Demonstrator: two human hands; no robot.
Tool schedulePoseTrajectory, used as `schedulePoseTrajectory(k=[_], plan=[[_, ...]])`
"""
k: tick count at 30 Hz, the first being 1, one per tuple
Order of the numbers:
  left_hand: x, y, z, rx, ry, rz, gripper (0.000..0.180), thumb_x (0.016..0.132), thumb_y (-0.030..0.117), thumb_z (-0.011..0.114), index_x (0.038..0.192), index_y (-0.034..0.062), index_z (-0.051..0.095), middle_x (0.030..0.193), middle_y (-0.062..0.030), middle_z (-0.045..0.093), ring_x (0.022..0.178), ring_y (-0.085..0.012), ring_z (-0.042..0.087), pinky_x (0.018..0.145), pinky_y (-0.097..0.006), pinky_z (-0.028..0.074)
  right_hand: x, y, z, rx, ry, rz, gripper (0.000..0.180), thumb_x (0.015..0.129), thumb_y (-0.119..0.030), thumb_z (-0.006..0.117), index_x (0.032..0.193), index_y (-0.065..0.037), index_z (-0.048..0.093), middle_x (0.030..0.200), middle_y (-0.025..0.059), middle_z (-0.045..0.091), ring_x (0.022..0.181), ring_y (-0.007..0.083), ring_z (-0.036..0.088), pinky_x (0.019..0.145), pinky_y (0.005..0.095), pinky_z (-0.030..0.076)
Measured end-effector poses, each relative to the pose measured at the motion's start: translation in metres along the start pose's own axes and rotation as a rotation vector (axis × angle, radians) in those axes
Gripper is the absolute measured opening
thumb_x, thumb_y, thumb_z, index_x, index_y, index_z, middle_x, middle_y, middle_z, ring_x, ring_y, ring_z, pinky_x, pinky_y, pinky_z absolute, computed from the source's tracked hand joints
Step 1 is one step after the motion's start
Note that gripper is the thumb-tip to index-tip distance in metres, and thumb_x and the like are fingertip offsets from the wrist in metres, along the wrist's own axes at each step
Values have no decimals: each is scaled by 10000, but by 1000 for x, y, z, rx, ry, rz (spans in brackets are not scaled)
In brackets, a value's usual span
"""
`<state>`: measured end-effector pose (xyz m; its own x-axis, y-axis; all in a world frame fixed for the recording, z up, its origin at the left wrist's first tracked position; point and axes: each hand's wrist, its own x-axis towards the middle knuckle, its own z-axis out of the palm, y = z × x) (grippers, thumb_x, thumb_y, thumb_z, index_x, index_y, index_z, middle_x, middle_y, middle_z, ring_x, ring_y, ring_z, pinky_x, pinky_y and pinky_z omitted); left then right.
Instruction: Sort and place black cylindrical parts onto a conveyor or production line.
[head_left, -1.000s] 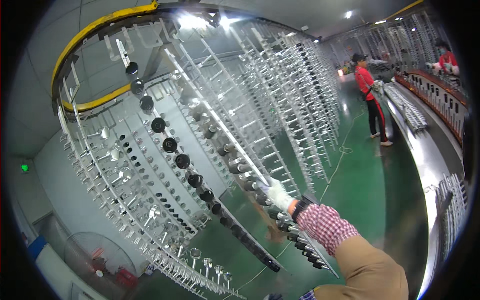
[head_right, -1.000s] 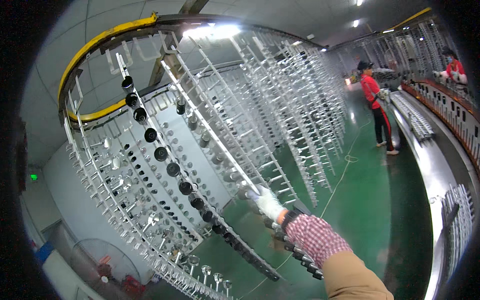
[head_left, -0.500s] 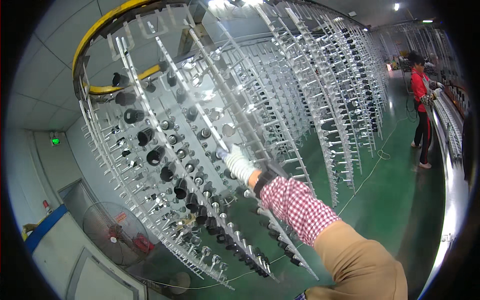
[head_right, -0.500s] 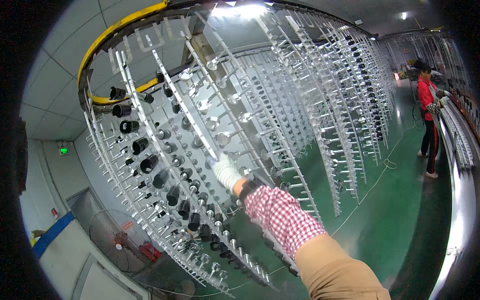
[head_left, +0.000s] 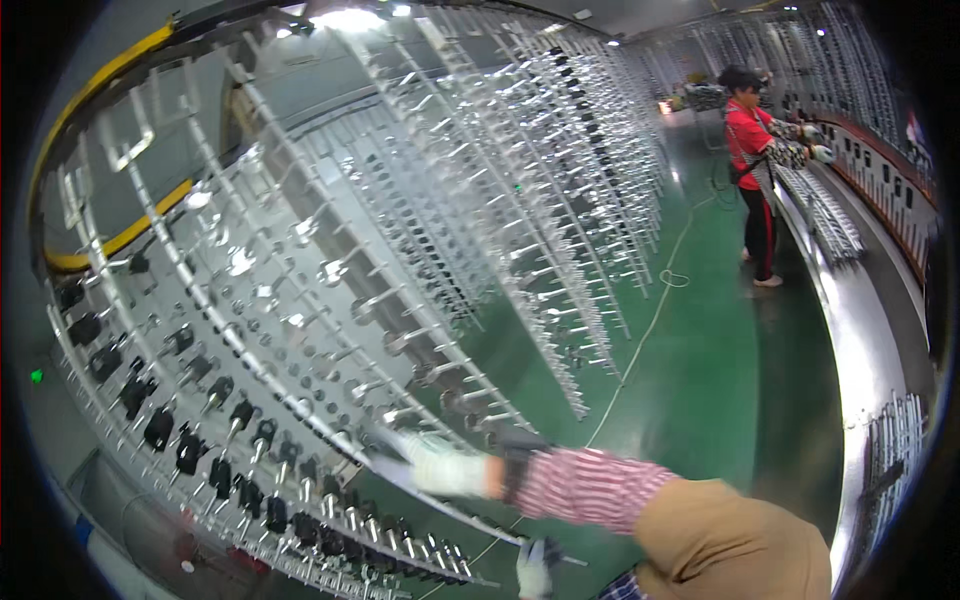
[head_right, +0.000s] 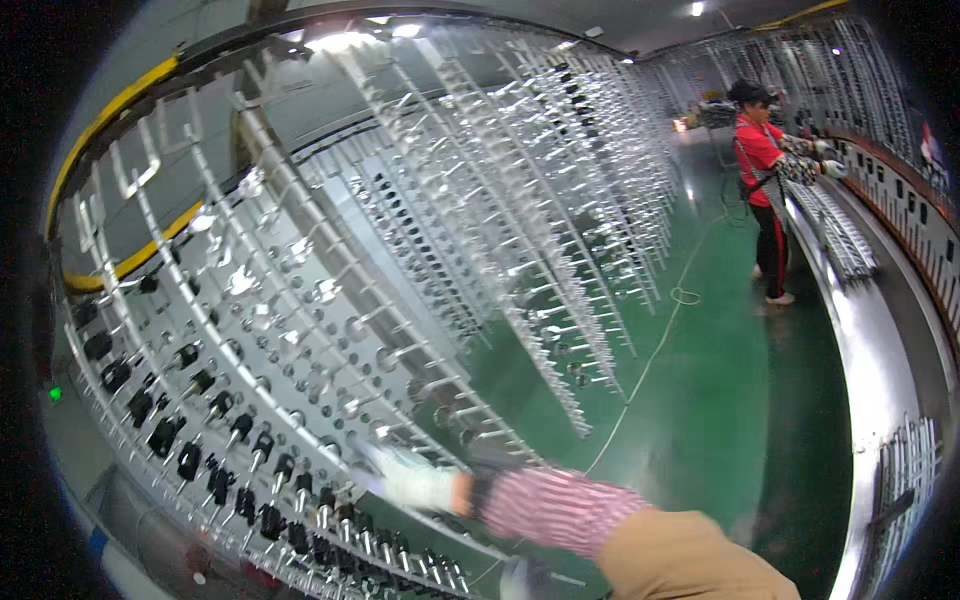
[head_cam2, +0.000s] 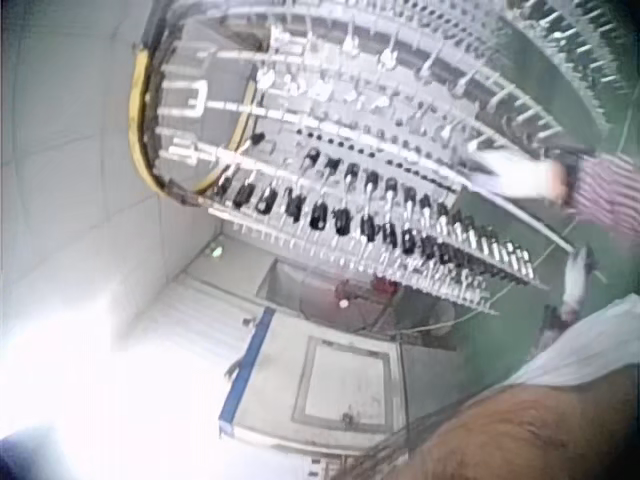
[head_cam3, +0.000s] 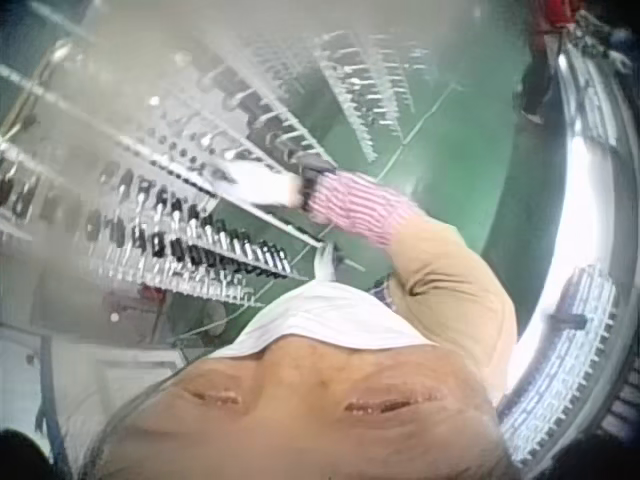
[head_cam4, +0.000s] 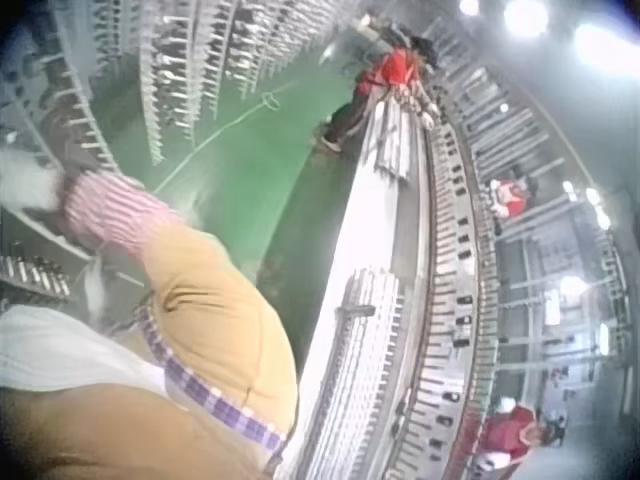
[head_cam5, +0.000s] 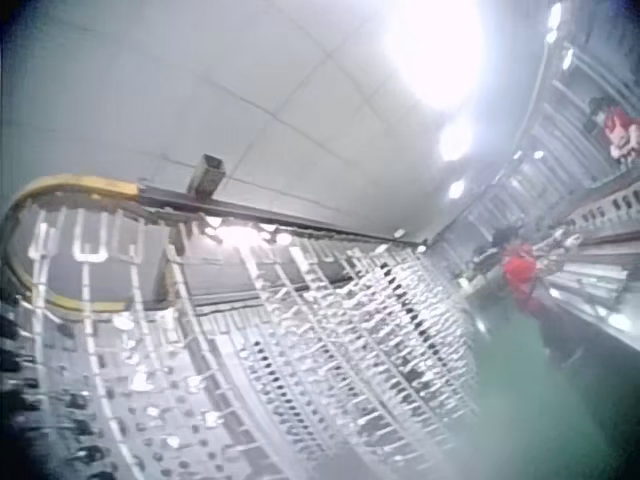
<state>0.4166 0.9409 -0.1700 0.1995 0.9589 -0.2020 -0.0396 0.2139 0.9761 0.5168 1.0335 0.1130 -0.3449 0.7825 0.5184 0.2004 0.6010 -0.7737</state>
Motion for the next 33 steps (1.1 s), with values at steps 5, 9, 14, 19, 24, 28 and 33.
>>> schedulePoseTrajectory(k=[5,9,14,19,24,28,33], plan=[[132,43,118,70,-210,410,447,926,285,285,1250,-22,311,1242,-138,380,1129,-219,381,969,-301,295,-194,99,-75,126,458,320,391,836,-227,498,1147,4,453,1012,134,561,935,182,535,807,292,426],[261,144,217,297,-90,812,404,894,171,336,1247,-25,309,1300,-160,319,1190,-249,329,1011,-314,233,-274,139,-102,161,842,791,300,821,-195,534,1031,20,532,902,107,609,828,139,566,718,246,454],[463,228,235,-363,247,809,469,886,302,414,1210,-29,340,1194,-172,404,1076,-240,405,925,-330,331,-327,145,-126,-51,1368,766,239,829,-208,526,920,6,580,766,66,616,668,103,544,616,224,440],[552,225,229,-426,-150,836,327,747,106,605,1018,-29,482,875,-54,531,773,-153,489,706,-262,418,-371,177,-121,-133,1533,910,350,839,-290,508,933,44,555,743,96,612,696,138,572,655,263,452],[512,223,260,-56,-76,972,585,720,116,656,1189,-56,353,1146,-169,432,1034,-211,439,887,-307,347,-339,192,-126,7,1616,925,326,825,-277,528,903,35,575,719,94,623,663,157,587,642,272,467],[507,215,261,-419,-470,544,472,676,17,625,1112,32,444,829,-47,505,566,-102,517,416,-213,441,-308,167,-191,-474,1451,935,263,794,-208,562,949,5,573,799,70,626,719,174,587,667,273,467],[393,234,297,-530,-1125,454,407,783,229,533,1133,45,435,856,-68,538,598,-171,504,504,-309,441,-145,82,-278,-536,1025,433,544,767,-244,612,1208,-16,390,1134,151,487,1037,195,480,860,295,399]])
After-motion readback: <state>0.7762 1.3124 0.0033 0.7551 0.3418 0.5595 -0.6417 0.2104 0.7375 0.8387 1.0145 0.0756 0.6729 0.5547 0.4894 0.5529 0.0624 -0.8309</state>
